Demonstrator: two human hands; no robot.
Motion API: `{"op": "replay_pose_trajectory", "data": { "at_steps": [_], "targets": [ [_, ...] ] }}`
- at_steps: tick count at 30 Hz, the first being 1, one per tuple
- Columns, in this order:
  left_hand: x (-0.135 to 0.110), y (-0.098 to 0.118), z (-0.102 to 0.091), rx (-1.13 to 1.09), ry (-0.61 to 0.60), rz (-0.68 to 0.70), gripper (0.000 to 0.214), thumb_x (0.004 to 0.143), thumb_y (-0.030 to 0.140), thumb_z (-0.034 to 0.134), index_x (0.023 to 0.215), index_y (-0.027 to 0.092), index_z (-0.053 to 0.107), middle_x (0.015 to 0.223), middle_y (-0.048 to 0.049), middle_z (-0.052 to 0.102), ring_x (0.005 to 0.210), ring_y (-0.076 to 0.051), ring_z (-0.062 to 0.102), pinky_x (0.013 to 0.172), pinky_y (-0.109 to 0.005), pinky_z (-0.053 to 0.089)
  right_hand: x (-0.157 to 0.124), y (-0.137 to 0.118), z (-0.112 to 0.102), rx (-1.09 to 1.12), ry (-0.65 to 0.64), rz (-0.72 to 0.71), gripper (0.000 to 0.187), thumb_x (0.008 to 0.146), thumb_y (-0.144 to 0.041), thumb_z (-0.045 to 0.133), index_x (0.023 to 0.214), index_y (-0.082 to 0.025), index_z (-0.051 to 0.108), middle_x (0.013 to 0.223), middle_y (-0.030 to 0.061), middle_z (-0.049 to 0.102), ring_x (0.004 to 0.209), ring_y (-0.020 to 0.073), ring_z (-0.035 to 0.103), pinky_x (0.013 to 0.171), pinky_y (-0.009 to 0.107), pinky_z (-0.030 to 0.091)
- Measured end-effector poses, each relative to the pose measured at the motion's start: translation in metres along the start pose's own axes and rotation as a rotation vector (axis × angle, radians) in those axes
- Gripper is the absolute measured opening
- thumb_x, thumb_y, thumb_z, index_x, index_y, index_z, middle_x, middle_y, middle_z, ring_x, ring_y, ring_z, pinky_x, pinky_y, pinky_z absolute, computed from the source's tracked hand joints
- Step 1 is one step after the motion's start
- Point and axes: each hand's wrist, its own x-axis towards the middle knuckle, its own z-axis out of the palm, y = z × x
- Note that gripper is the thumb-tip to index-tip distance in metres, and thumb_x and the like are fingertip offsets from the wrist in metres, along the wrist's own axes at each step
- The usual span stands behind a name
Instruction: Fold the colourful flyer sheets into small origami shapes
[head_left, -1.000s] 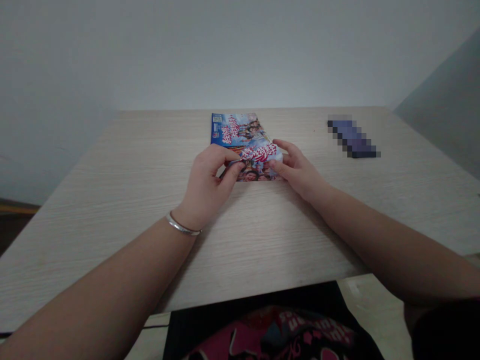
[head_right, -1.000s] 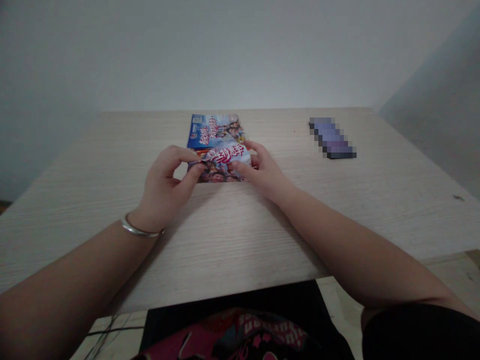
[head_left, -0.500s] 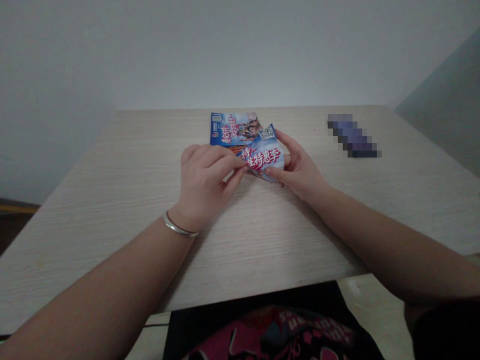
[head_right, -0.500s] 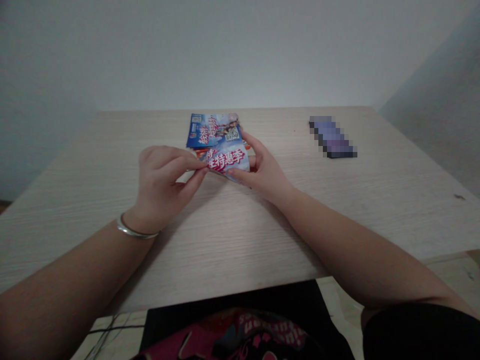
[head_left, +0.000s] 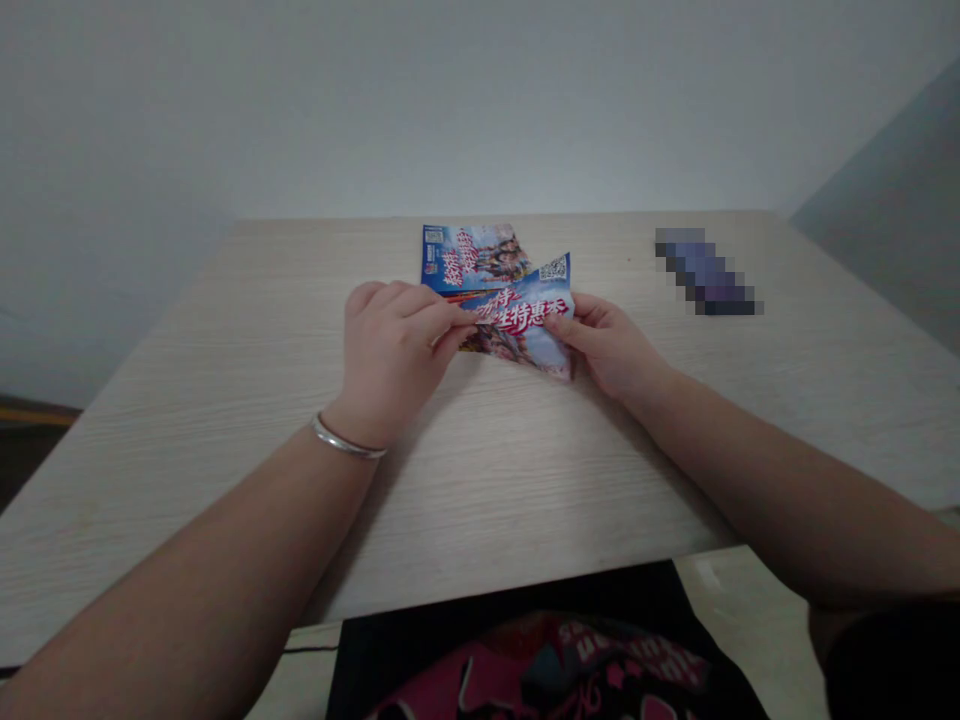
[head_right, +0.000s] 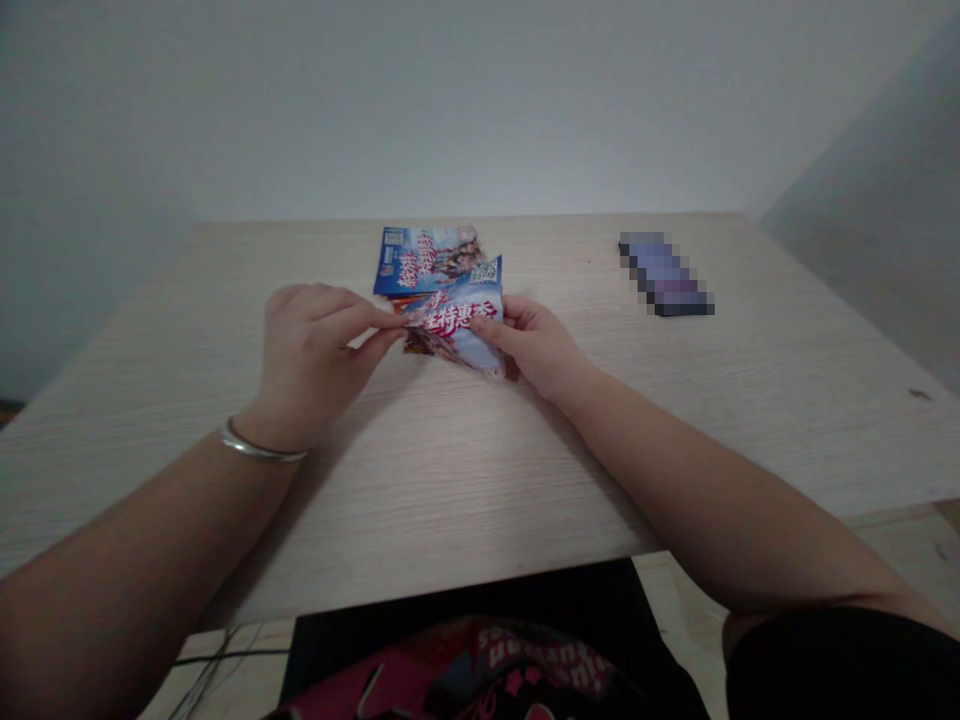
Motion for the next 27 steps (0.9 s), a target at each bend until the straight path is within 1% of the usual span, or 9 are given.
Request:
{"op": "replay_pose_trajectory", "data": {
  "at_steps": [3, 6, 9, 11, 14, 18, 22, 25, 27],
  "targets": [
    [0.002, 0.002, 0.000, 0.006, -0.007, -0.009, 0.007, 0.089, 0.032, 0.069, 0.082, 0.030, 0.069, 0.082, -0.0010, 0.070, 0.080, -0.024, 0.062, 0.083, -0.044, 0.038, -0.001, -0.001, -0.002, -0.035, 0.018, -0.003, 0.034, 0.074, -0.052, 0.081, 0.093, -0.024, 0.073, 0.091, 0.0017, 0.077, 0.082, 0.0196, 0.071, 0.076, 0.038, 0.060],
    [0.002, 0.005, -0.001, -0.008, -0.024, -0.010, 0.008, 0.090, 0.033, 0.068, 0.083, 0.030, 0.070, 0.084, -0.0015, 0.070, 0.083, -0.024, 0.063, 0.087, -0.044, 0.039, -0.001, -0.003, -0.003, -0.072, 0.051, 0.010, 0.034, 0.075, -0.054, 0.080, 0.092, -0.025, 0.073, 0.075, -0.0014, 0.073, 0.060, 0.0150, 0.062, 0.056, 0.031, 0.054],
    [0.000, 0.003, 0.003, -0.111, -0.033, 0.003, 0.015, 0.088, 0.039, 0.071, 0.098, 0.027, 0.071, 0.096, -0.0047, 0.070, 0.090, -0.024, 0.063, 0.086, -0.042, 0.045, 0.001, -0.004, -0.006, -0.124, 0.052, -0.047, 0.032, 0.077, -0.053, 0.078, 0.092, -0.025, 0.073, 0.069, -0.0044, 0.069, 0.047, 0.0100, 0.048, 0.046, 0.026, 0.044],
    [-0.002, -0.001, 0.009, -0.238, -0.005, -0.056, 0.038, 0.087, 0.043, 0.072, 0.119, 0.023, 0.066, 0.111, -0.0102, 0.067, 0.099, -0.024, 0.062, 0.085, -0.039, 0.050, 0.003, -0.004, -0.009, -0.160, 0.011, -0.137, 0.030, 0.076, -0.050, 0.080, 0.093, -0.025, 0.074, 0.081, -0.0030, 0.073, 0.059, 0.0111, 0.058, 0.058, 0.027, 0.051],
    [-0.007, -0.011, 0.021, -0.471, 0.043, -0.286, 0.046, 0.096, 0.039, 0.058, 0.139, 0.025, 0.051, 0.135, -0.0143, 0.056, 0.096, -0.019, 0.063, 0.073, -0.031, 0.055, 0.004, -0.002, -0.014, -0.257, -0.057, -0.233, 0.029, 0.077, -0.049, 0.079, 0.092, -0.025, 0.075, 0.097, 0.0002, 0.076, 0.086, 0.0162, 0.067, 0.084, 0.035, 0.054],
    [-0.008, -0.015, 0.027, -0.709, -0.043, -0.446, 0.057, 0.091, 0.036, 0.064, 0.143, 0.027, 0.045, 0.136, -0.0112, 0.057, 0.103, -0.021, 0.066, 0.084, -0.036, 0.057, 0.003, 0.000, -0.022, -0.456, -0.053, -0.289, 0.025, 0.084, -0.047, 0.072, 0.093, -0.024, 0.074, 0.097, 0.0029, 0.076, 0.087, 0.0193, 0.067, 0.087, 0.040, 0.054],
    [-0.005, -0.008, 0.020, -0.631, -0.180, -0.353, 0.045, 0.082, 0.029, 0.070, 0.126, 0.022, 0.062, 0.124, -0.0090, 0.068, 0.111, -0.026, 0.064, 0.093, -0.043, 0.055, 0.005, 0.001, -0.032, -0.653, -0.033, -0.442, 0.018, 0.087, -0.041, 0.067, 0.095, -0.026, 0.070, 0.113, 0.0058, 0.073, 0.109, 0.0246, 0.065, 0.098, 0.046, 0.050],
    [-0.004, -0.002, 0.016, -0.502, -0.178, -0.249, 0.027, 0.081, 0.024, 0.070, 0.107, 0.022, 0.070, 0.114, -0.0079, 0.072, 0.107, -0.025, 0.065, 0.094, -0.043, 0.054, 0.005, 0.002, -0.039, -0.823, 0.007, -0.548, 0.020, 0.083, -0.034, 0.068, 0.100, -0.026, 0.065, 0.127, 0.0082, 0.066, 0.126, 0.0289, 0.057, 0.112, 0.054, 0.038],
    [-0.003, 0.000, 0.015, -0.441, -0.173, -0.190, 0.018, 0.082, 0.023, 0.069, 0.100, 0.022, 0.072, 0.106, -0.0074, 0.073, 0.102, -0.025, 0.066, 0.092, -0.044, 0.053, 0.004, 0.003, -0.041, -0.861, 0.043, -0.515, 0.031, 0.082, -0.035, 0.069, 0.112, -0.027, 0.061, 0.140, 0.0102, 0.058, 0.135, 0.0316, 0.049, 0.115, 0.058, 0.033]
  ]
}}
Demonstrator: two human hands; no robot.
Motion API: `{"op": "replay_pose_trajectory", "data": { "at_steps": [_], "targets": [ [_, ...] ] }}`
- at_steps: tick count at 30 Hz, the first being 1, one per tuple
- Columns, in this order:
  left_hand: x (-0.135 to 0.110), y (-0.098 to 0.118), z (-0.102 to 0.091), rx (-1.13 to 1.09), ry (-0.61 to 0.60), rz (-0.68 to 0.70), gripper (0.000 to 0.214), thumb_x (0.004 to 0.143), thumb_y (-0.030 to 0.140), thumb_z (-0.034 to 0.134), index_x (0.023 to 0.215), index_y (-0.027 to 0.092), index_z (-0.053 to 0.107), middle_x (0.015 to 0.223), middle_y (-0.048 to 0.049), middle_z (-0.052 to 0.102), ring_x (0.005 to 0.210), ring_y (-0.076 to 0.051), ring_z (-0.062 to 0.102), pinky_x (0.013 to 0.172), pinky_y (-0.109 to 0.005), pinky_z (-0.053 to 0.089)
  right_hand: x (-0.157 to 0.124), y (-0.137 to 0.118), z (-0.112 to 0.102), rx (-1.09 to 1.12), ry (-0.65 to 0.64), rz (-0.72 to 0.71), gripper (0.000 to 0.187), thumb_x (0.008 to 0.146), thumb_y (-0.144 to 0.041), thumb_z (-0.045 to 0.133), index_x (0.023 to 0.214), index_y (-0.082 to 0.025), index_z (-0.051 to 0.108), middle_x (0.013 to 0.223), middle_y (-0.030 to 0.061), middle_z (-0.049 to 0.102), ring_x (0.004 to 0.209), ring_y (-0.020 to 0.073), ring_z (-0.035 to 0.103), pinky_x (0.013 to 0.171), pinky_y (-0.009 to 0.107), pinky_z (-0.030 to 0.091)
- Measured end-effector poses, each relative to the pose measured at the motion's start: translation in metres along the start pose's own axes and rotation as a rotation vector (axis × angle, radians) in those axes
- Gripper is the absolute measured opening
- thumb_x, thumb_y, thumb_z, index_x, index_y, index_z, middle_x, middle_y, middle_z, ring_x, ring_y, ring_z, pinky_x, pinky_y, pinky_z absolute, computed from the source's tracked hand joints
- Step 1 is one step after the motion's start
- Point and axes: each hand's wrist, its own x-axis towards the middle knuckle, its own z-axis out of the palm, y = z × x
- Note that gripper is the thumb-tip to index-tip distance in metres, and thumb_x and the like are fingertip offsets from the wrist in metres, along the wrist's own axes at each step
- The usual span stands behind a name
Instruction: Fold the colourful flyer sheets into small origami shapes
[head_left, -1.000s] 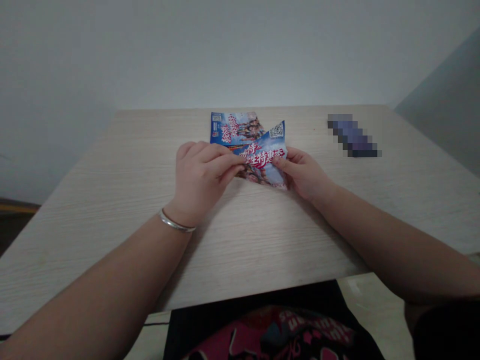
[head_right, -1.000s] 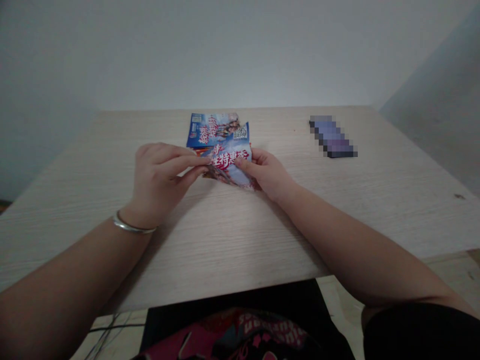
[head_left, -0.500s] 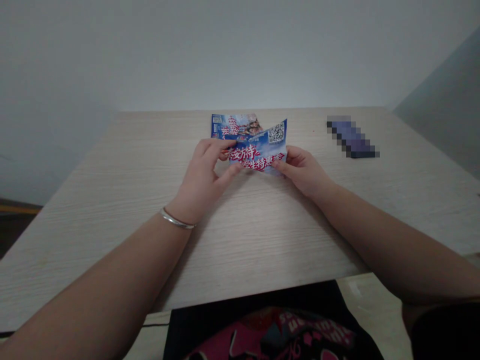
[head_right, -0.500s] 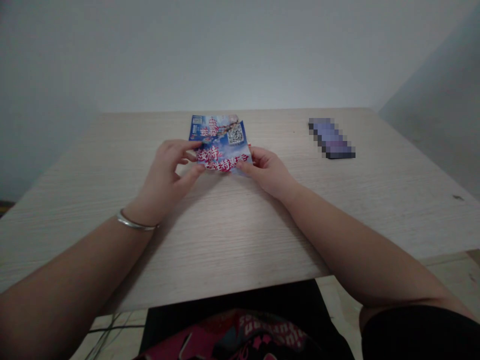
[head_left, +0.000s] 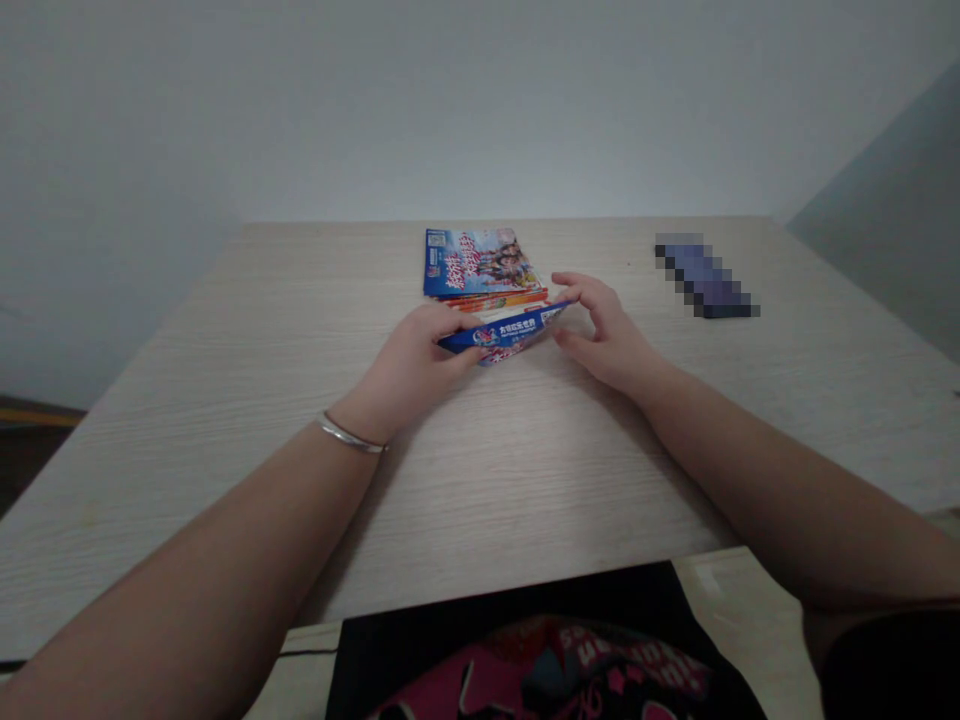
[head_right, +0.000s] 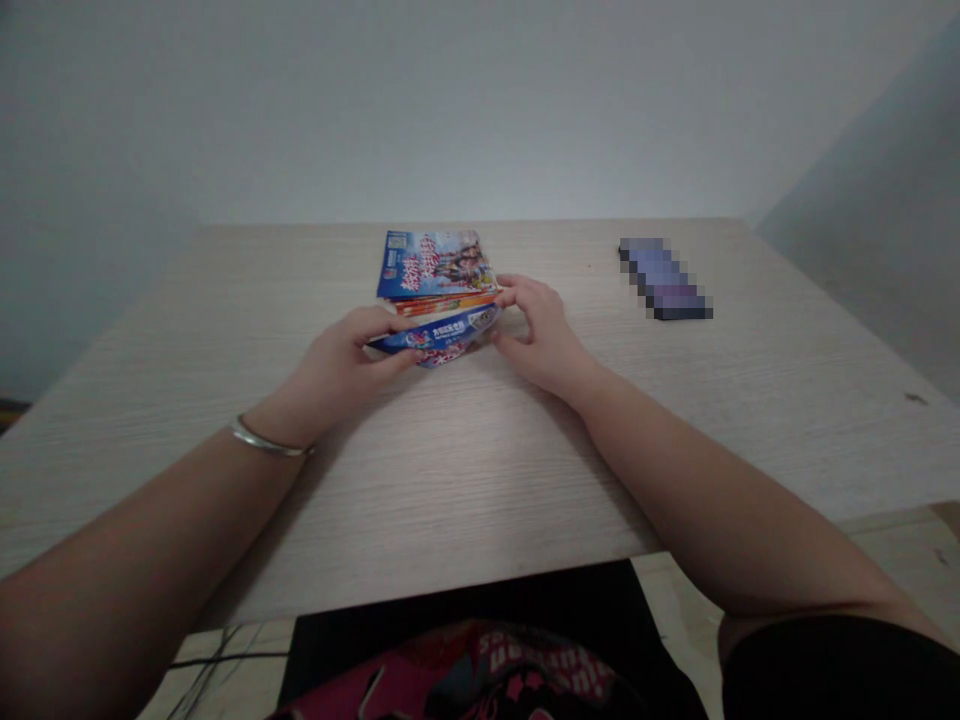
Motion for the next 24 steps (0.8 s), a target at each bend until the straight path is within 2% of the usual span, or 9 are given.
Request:
{"op": "replay_pose_trajectory", "data": {
  "at_steps": [3, 5, 8, 11, 13, 18, 24],
  "targets": [
    [0.001, 0.002, -0.001, 0.087, -0.035, 0.078, 0.014, 0.086, 0.027, 0.066, 0.096, 0.021, 0.073, 0.098, -0.0067, 0.074, 0.097, -0.024, 0.066, 0.090, -0.043, 0.053, -0.004, -0.003, 0.004, 0.070, -0.038, 0.100, 0.058, 0.081, -0.045, 0.072, 0.133, -0.031, 0.050, 0.156, 0.0111, 0.039, 0.148, 0.0337, 0.032, 0.113, 0.061, 0.037],
    [0.001, 0.003, -0.001, 0.112, -0.061, 0.131, 0.016, 0.088, 0.032, 0.065, 0.097, 0.020, 0.073, 0.096, -0.0066, 0.074, 0.096, -0.024, 0.066, 0.090, -0.042, 0.052, -0.005, -0.005, 0.010, 0.158, -0.053, 0.148, 0.068, 0.081, -0.053, 0.072, 0.140, -0.032, 0.045, 0.158, 0.0120, 0.033, 0.150, 0.0335, 0.027, 0.108, 0.057, 0.044],
    [0.000, 0.005, 0.000, 0.121, -0.064, 0.185, 0.021, 0.091, 0.035, 0.064, 0.102, 0.020, 0.072, 0.101, -0.0068, 0.074, 0.099, -0.023, 0.066, 0.091, -0.039, 0.052, -0.005, -0.009, 0.021, 0.241, -0.024, 0.208, 0.060, 0.084, -0.056, 0.067, 0.136, -0.031, 0.049, 0.152, 0.0129, 0.037, 0.143, 0.0317, 0.037, 0.096, 0.048, 0.056],
    [-0.002, 0.010, -0.001, 0.121, -0.120, 0.183, 0.022, 0.093, 0.035, 0.062, 0.105, 0.018, 0.070, 0.099, -0.0060, 0.074, 0.093, -0.021, 0.067, 0.087, -0.036, 0.052, -0.004, -0.013, 0.026, 0.260, -0.010, 0.250, 0.049, 0.087, -0.050, 0.065, 0.129, -0.028, 0.054, 0.139, 0.0126, 0.047, 0.125, 0.0278, 0.055, 0.092, 0.045, 0.058],
    [-0.002, 0.013, -0.003, 0.086, -0.178, 0.190, 0.024, 0.094, 0.035, 0.061, 0.107, 0.018, 0.070, 0.099, -0.0061, 0.074, 0.091, -0.019, 0.068, 0.085, -0.034, 0.053, -0.004, -0.017, 0.025, 0.248, 0.002, 0.291, 0.044, 0.087, -0.044, 0.064, 0.126, -0.025, 0.055, 0.134, 0.0129, 0.051, 0.112, 0.0250, 0.061, 0.092, 0.045, 0.058],
    [0.000, 0.011, -0.007, 0.119, -0.310, 0.362, 0.029, 0.092, 0.035, 0.062, 0.114, 0.018, 0.069, 0.110, -0.0084, 0.074, 0.100, -0.023, 0.068, 0.091, -0.038, 0.052, -0.004, -0.031, 0.020, 0.142, 0.002, 0.358, 0.036, 0.085, -0.032, 0.064, 0.119, -0.021, 0.060, 0.122, 0.0119, 0.057, 0.092, 0.0215, 0.065, 0.082, 0.044, 0.060],
    [-0.002, 0.007, -0.005, 0.322, -0.372, 0.454, 0.028, 0.092, 0.029, 0.059, 0.117, 0.024, 0.071, 0.120, -0.0052, 0.073, 0.106, -0.024, 0.067, 0.097, -0.043, 0.048, -0.004, -0.034, 0.017, 0.083, -0.063, 0.316, 0.039, 0.079, -0.017, 0.060, 0.118, -0.021, 0.064, 0.120, 0.0105, 0.060, 0.100, 0.0229, 0.065, 0.083, 0.041, 0.059]
  ]
}}
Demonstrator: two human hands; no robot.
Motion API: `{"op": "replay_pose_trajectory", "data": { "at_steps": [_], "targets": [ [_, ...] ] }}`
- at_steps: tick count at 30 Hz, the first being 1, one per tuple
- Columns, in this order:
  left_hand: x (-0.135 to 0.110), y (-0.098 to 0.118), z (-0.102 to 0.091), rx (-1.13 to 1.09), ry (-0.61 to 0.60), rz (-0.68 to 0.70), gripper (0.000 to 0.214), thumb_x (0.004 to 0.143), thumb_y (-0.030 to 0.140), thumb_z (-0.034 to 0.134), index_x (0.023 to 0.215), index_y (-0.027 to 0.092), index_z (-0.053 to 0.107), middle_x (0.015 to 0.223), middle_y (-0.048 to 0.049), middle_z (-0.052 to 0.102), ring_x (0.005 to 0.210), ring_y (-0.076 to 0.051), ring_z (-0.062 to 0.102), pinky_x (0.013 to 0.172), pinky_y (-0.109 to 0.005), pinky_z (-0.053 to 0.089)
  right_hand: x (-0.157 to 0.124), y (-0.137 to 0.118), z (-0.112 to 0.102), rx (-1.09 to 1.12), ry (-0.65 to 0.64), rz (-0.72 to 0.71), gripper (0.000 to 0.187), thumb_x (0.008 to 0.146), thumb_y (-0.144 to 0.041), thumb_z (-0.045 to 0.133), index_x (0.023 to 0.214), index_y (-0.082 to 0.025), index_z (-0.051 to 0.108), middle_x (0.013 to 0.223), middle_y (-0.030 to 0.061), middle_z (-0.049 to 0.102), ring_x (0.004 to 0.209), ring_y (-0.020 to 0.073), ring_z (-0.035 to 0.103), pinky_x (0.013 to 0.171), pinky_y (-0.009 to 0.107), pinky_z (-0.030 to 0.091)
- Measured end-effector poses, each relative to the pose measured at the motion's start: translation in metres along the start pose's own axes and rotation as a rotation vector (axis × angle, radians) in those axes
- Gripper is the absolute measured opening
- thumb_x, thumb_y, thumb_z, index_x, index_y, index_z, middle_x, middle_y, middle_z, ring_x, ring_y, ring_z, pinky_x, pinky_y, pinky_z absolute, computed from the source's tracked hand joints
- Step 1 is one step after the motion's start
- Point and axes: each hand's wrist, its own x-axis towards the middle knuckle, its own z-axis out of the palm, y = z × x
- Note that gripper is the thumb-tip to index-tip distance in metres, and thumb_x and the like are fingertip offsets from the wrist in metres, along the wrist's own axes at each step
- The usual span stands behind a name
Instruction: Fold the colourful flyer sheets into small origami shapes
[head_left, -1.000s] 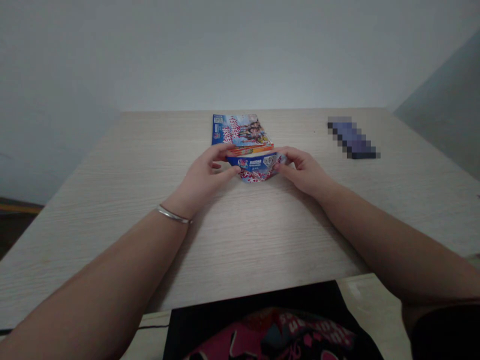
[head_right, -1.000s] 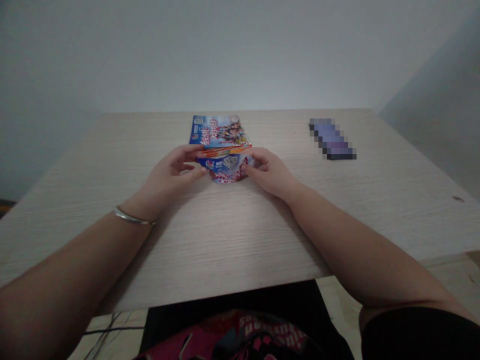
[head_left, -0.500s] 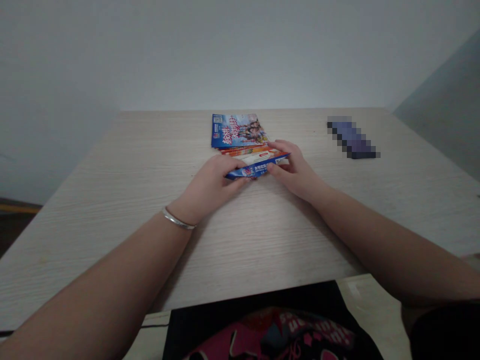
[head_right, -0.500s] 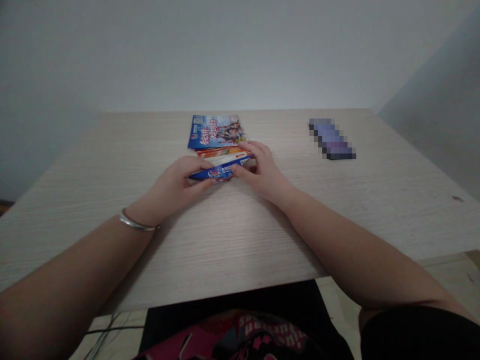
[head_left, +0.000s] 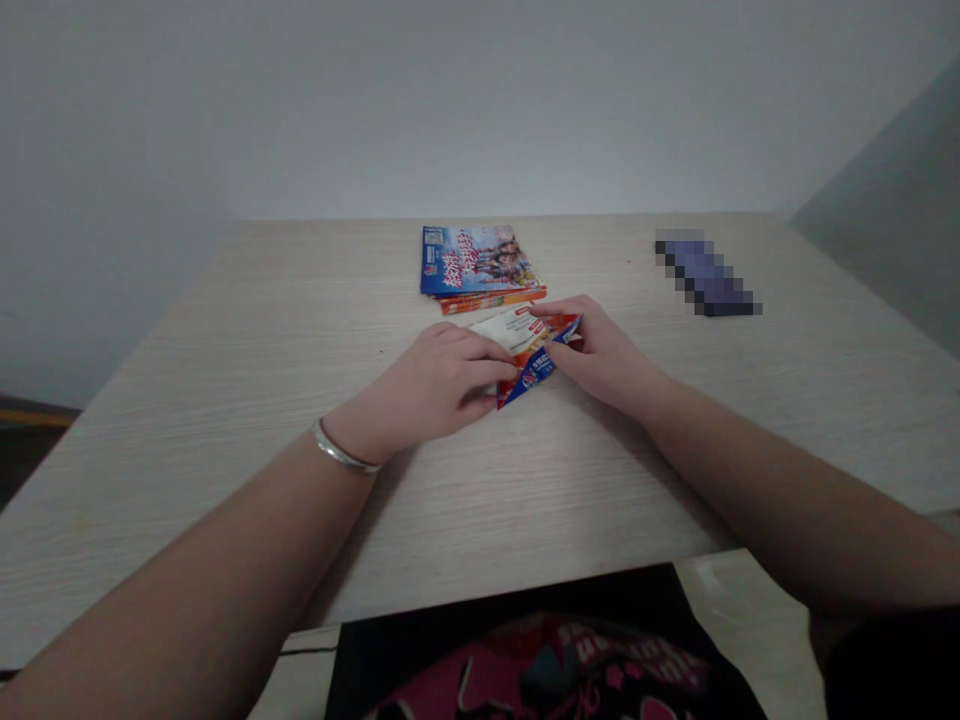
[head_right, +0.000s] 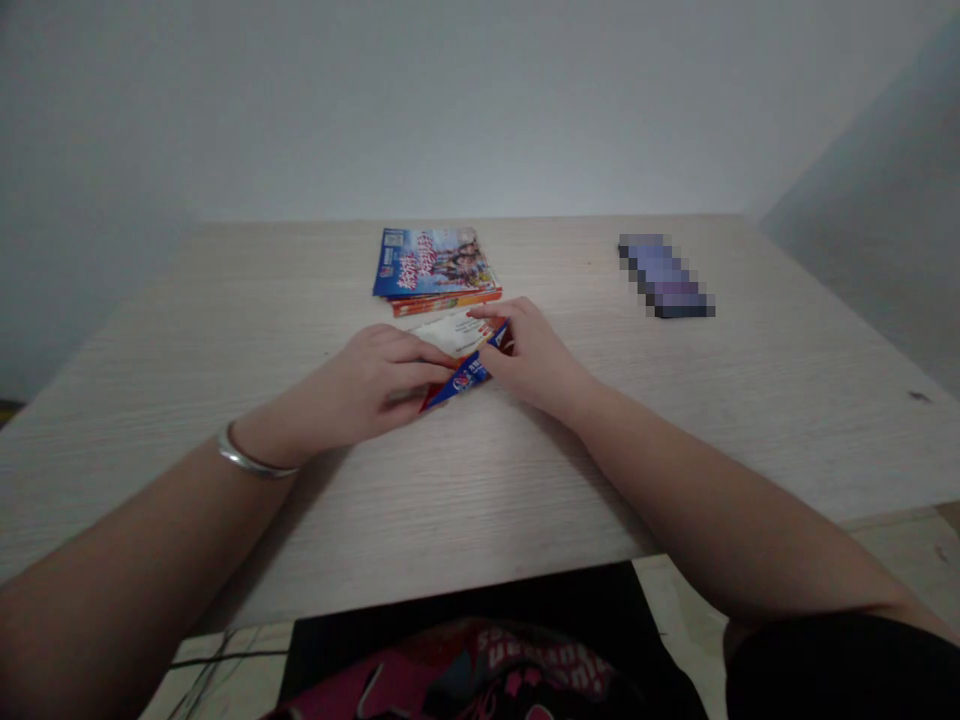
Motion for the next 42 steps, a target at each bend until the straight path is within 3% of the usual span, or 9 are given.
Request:
{"op": "replay_pose_trajectory", "data": {
  "at_steps": [6, 14, 20, 25, 29, 34, 38, 42],
  "targets": [
    [0.0013, 0.0070, -0.0055, 0.090, -0.086, 0.030, 0.025, 0.094, 0.032, 0.060, 0.115, 0.028, 0.073, 0.103, -0.0047, 0.074, 0.096, -0.022, 0.065, 0.092, -0.041, 0.047, -0.0013, -0.0054, -0.0042, -0.082, -0.050, -0.076, 0.043, 0.078, -0.014, 0.058, 0.120, -0.023, 0.065, 0.122, 0.0096, 0.065, 0.107, 0.0248, 0.064, 0.087, 0.043, 0.057],
    [0.0007, 0.0071, -0.0049, 0.030, -0.106, 0.039, 0.023, 0.094, 0.031, 0.062, 0.114, 0.026, 0.073, 0.112, -0.0020, 0.076, 0.103, -0.023, 0.065, 0.097, -0.042, 0.043, 0.0029, 0.0019, -0.0070, -0.086, -0.121, -0.154, 0.037, 0.078, -0.018, 0.063, 0.115, -0.022, 0.066, 0.111, 0.0089, 0.069, 0.098, 0.0243, 0.066, 0.086, 0.043, 0.057],
    [0.0016, 0.0091, -0.0047, 0.056, -0.141, 0.023, 0.027, 0.096, 0.033, 0.058, 0.119, 0.024, 0.069, 0.121, -0.0036, 0.074, 0.111, -0.025, 0.064, 0.101, -0.043, 0.040, 0.0040, -0.0008, -0.0060, 0.011, -0.098, -0.109, 0.038, 0.079, -0.020, 0.065, 0.116, -0.023, 0.064, 0.110, 0.0083, 0.071, 0.093, 0.0224, 0.068, 0.072, 0.036, 0.060],
    [0.0034, 0.0089, -0.0047, 0.061, -0.146, -0.021, 0.022, 0.097, 0.033, 0.056, 0.108, 0.022, 0.071, 0.107, -0.0057, 0.075, 0.102, -0.024, 0.066, 0.104, -0.043, 0.039, 0.0031, -0.0049, -0.0062, 0.046, -0.096, -0.095, 0.037, 0.079, -0.025, 0.069, 0.115, -0.023, 0.063, 0.114, 0.0079, 0.071, 0.088, 0.0209, 0.069, 0.071, 0.036, 0.060],
    [0.0031, 0.0070, -0.0037, 0.042, -0.137, -0.031, 0.019, 0.096, 0.034, 0.058, 0.105, 0.022, 0.070, 0.106, -0.0051, 0.074, 0.101, -0.022, 0.066, 0.105, -0.043, 0.040, 0.0024, -0.0009, -0.0045, 0.095, -0.149, -0.057, 0.051, 0.076, -0.023, 0.072, 0.126, -0.021, 0.059, 0.120, 0.0087, 0.070, 0.078, 0.0177, 0.068, 0.069, 0.036, 0.060],
    [0.0016, 0.0038, -0.0027, 0.058, -0.096, -0.026, 0.018, 0.095, 0.034, 0.060, 0.102, 0.022, 0.071, 0.105, -0.0045, 0.073, 0.100, -0.022, 0.065, 0.104, -0.044, 0.041, 0.0016, 0.0028, -0.0015, 0.084, -0.132, -0.084, 0.039, 0.078, -0.021, 0.068, 0.117, -0.022, 0.065, 0.117, 0.0078, 0.070, 0.087, 0.0192, 0.069, 0.073, 0.036, 0.061],
    [0.0025, 0.0048, -0.0051, 0.129, -0.022, -0.092, 0.013, 0.091, 0.024, 0.058, 0.093, 0.020, 0.070, 0.099, -0.0063, 0.071, 0.096, -0.024, 0.062, 0.096, -0.042, 0.045, 0.0005, 0.0025, -0.0017, 0.129, -0.148, -0.133, 0.039, 0.078, -0.024, 0.071, 0.116, -0.024, 0.065, 0.117, 0.0079, 0.067, 0.091, 0.0200, 0.068, 0.074, 0.036, 0.062],
    [0.0034, 0.0061, -0.0069, 0.031, 0.060, -0.176, 0.012, 0.086, 0.018, 0.056, 0.092, 0.018, 0.066, 0.102, -0.0090, 0.068, 0.100, -0.025, 0.060, 0.094, -0.043, 0.047, 0.0001, 0.0030, -0.0026, 0.119, -0.185, -0.149, 0.041, 0.076, -0.027, 0.074, 0.116, -0.023, 0.065, 0.115, 0.0084, 0.065, 0.095, 0.0215, 0.067, 0.077, 0.038, 0.062]
  ]
}}
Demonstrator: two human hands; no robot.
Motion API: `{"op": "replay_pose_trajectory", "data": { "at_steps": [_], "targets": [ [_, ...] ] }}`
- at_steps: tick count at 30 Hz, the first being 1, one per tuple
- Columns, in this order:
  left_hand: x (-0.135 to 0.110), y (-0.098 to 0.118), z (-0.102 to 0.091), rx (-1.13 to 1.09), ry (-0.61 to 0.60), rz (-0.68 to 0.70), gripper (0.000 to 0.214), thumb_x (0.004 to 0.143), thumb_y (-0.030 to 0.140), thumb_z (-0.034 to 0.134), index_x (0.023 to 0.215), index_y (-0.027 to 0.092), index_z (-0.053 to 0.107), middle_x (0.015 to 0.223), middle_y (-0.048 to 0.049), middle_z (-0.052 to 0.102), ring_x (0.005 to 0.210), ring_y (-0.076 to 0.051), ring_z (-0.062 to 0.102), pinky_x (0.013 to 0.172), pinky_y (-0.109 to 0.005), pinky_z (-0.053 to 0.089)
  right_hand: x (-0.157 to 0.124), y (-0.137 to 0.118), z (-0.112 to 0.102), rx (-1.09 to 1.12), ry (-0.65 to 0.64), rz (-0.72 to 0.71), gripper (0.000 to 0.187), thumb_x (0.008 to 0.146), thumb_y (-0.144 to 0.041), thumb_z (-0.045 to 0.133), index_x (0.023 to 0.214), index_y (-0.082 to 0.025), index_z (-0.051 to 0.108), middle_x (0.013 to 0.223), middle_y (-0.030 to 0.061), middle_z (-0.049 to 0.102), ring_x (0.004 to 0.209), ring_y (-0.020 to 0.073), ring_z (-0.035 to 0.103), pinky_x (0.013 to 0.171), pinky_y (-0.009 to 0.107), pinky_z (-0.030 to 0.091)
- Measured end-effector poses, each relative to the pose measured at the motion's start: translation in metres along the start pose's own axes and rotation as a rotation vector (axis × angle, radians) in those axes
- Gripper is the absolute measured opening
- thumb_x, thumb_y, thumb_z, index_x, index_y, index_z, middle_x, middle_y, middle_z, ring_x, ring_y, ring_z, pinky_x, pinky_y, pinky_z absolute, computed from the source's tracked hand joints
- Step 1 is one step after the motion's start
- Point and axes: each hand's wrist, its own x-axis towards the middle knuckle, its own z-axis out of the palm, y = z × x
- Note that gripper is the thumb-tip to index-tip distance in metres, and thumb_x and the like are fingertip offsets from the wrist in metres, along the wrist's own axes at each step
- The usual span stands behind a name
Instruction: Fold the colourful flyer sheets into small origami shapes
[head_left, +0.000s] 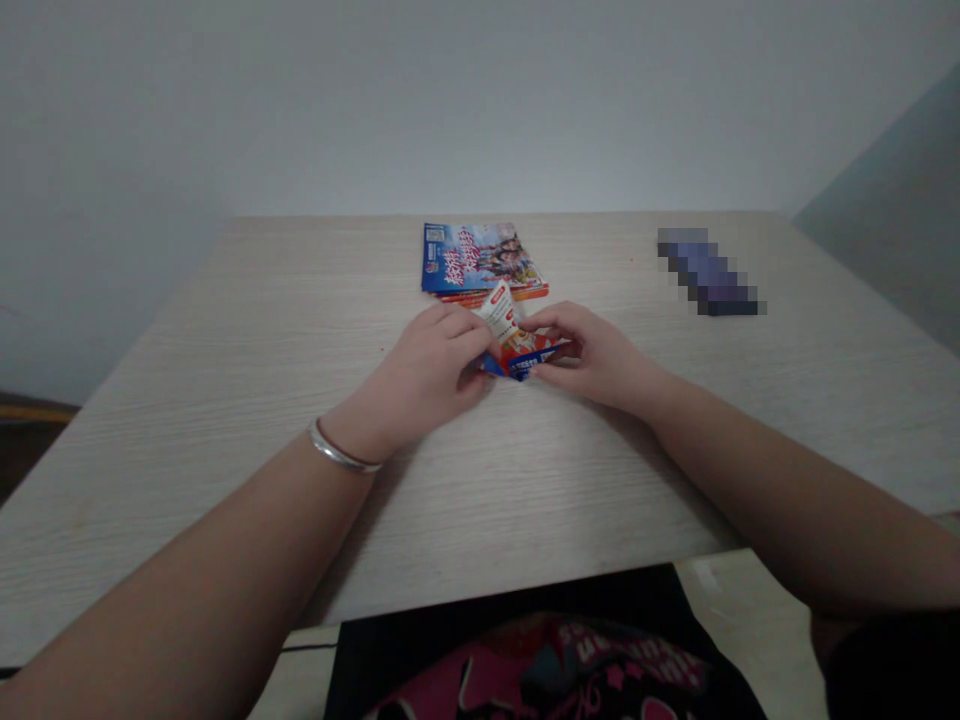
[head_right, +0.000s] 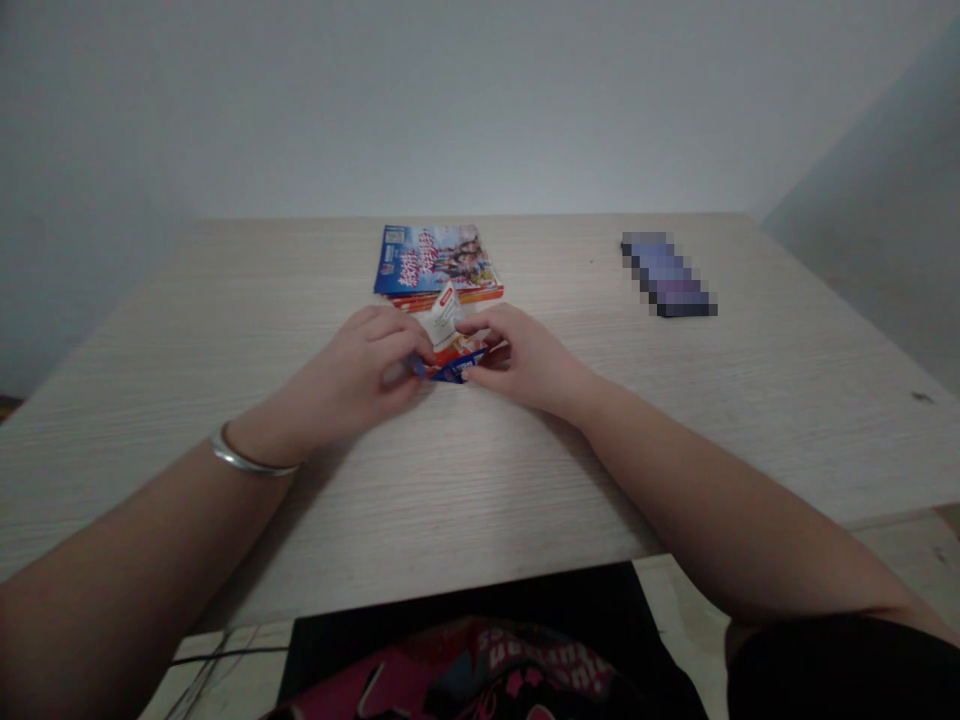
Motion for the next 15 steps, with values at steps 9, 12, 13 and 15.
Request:
{"op": "replay_pose_trajectory", "data": {
  "at_steps": [9, 12, 13, 15],
  "targets": [
    [-0.006, -0.009, 0.005, -0.112, 0.105, -0.092, 0.009, 0.080, 0.012, 0.060, 0.084, 0.018, 0.067, 0.119, -0.0114, 0.059, 0.116, -0.029, 0.056, 0.103, -0.050, 0.045, 0.004, 0.007, -0.005, -0.232, -0.060, -0.125, 0.045, 0.076, -0.010, 0.063, 0.119, -0.023, 0.068, 0.113, 0.0078, 0.072, 0.104, 0.0262, 0.067, 0.093, 0.045, 0.055],
    [-0.006, -0.012, 0.007, -0.269, 0.090, -0.088, 0.008, 0.083, 0.012, 0.058, 0.082, 0.017, 0.064, 0.117, -0.0112, 0.059, 0.114, -0.025, 0.058, 0.100, -0.044, 0.050, 0.006, 0.007, -0.006, -0.278, -0.023, -0.065, 0.034, 0.078, -0.012, 0.065, 0.109, -0.023, 0.072, 0.105, 0.0055, 0.075, 0.093, 0.0237, 0.069, 0.085, 0.041, 0.056],
    [-0.006, -0.013, 0.008, -0.299, 0.101, -0.097, 0.008, 0.084, 0.013, 0.058, 0.081, 0.017, 0.063, 0.117, -0.0109, 0.059, 0.114, -0.024, 0.059, 0.100, -0.043, 0.051, 0.006, 0.007, -0.006, -0.296, -0.008, -0.065, 0.029, 0.079, -0.014, 0.067, 0.105, -0.024, 0.073, 0.102, 0.0047, 0.076, 0.091, 0.0235, 0.069, 0.084, 0.040, 0.056],
    [-0.006, -0.017, 0.010, -0.328, 0.150, -0.132, 0.007, 0.084, 0.015, 0.060, 0.079, 0.018, 0.061, 0.117, -0.0099, 0.061, 0.113, -0.023, 0.059, 0.101, -0.042, 0.051, 0.007, 0.008, -0.008, -0.327, 0.017, -0.084, 0.021, 0.078, -0.019, 0.072, 0.099, -0.025, 0.075, 0.098, 0.0033, 0.077, 0.092, 0.0240, 0.069, 0.088, 0.042, 0.054]
  ]
}}
